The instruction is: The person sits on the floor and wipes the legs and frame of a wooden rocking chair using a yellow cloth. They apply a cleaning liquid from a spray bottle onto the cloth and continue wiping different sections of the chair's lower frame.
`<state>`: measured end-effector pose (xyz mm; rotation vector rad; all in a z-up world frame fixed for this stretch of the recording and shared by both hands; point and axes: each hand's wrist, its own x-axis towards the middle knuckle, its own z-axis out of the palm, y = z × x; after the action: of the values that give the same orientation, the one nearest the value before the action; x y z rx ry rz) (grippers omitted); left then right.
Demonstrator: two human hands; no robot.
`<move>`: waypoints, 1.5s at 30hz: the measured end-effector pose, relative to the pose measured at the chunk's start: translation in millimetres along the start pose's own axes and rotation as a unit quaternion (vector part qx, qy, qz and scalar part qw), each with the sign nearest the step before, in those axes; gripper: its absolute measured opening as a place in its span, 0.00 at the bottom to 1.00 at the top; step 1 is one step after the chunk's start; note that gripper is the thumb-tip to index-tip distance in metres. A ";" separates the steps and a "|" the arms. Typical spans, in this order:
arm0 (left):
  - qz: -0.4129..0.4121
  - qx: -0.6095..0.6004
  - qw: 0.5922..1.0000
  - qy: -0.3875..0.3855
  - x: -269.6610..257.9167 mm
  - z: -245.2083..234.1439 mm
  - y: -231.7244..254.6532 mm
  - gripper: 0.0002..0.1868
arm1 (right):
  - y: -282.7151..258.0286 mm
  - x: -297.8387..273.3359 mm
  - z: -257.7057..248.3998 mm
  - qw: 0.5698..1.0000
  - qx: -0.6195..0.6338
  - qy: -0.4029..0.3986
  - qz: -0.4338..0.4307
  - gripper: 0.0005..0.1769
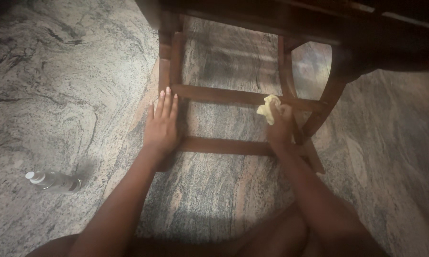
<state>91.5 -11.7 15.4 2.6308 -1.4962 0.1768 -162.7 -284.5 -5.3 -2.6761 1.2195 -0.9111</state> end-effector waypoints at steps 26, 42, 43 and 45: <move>0.002 -0.024 1.000 -0.019 -1.1 2.1 1.5 0.44 | 4.9 1.7 44.5 0.955 0.234 0.111 0.147 0.29; 0.025 0.096 0.995 -0.029 0.6 -3.7 -3.7 0.43 | -150.5 1.5 49.8 0.963 -0.150 -0.191 -0.121 0.46; 0.022 0.062 0.998 -0.020 0.5 -1.6 -5.6 0.42 | -133.1 7.1 36.8 0.952 -0.171 -0.167 -0.189 0.43; 0.021 -0.010 1.000 -0.005 0.1 3.4 -6.7 0.40 | -87.0 12.7 9.3 0.952 -0.135 -0.171 -0.215 0.31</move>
<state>97.5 -8.9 11.8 2.5903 -1.5505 0.1513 -93.0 -235.6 18.4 -3.2098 0.7457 -0.2860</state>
